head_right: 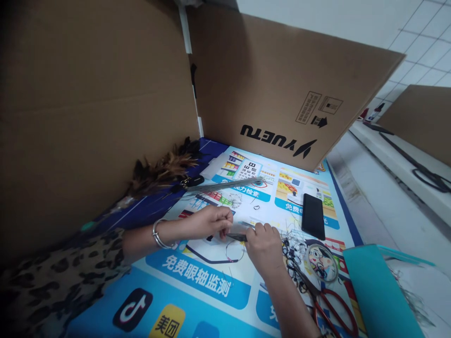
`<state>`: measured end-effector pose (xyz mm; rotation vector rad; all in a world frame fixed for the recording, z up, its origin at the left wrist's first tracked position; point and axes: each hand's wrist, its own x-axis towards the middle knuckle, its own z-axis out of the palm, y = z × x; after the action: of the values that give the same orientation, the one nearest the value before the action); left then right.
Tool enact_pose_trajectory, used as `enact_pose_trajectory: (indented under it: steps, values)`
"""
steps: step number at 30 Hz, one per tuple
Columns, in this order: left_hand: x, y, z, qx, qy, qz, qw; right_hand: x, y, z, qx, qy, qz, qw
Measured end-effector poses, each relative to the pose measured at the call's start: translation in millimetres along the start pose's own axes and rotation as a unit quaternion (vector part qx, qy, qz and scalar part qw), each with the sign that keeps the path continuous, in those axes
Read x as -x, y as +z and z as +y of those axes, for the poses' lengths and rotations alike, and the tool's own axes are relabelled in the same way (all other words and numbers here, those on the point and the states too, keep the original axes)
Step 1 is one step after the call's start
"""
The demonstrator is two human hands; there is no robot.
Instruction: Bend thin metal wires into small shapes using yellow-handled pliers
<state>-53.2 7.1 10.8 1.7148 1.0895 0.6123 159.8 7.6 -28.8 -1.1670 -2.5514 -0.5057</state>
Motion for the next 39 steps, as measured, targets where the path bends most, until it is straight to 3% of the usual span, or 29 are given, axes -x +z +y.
enact_pose_trajectory:
  steps: [2,6,10,13,18,21,23,28,39]
  values:
    - [4,-0.8,4,-0.136,0.041,0.017,0.99,0,2,-1,-0.016,0.009,-0.031,0.999]
    - [11,3.3,5,-0.367,0.109,0.036,0.923,0,3,-2,-0.034,0.025,-0.114,0.993]
    - [15,8.7,2,-0.453,0.168,0.004,0.876,1,5,-2,-0.042,0.032,-0.166,0.985]
    - [16,9.9,2,-0.457,0.175,0.001,0.872,2,7,-1,-0.052,0.035,-0.17,0.983]
    - [9,5.6,0,-0.347,0.096,0.049,0.932,0,7,1,-0.044,0.051,-0.089,0.994]
    - [1,1.9,-9,-0.177,0.032,0.033,0.983,-1,4,3,-0.022,0.071,-0.032,0.997]
    - [-4,1.0,-16,-0.037,-0.023,0.01,0.999,-1,1,3,-0.01,0.074,0.004,0.997]
    - [-10,2.7,-26,0.17,-0.084,-0.028,0.981,0,-4,-1,0.014,0.032,0.059,0.998]
    - [-7,7.7,-22,0.256,-0.112,-0.053,0.959,0,-8,-2,0.06,-0.012,0.107,0.992]
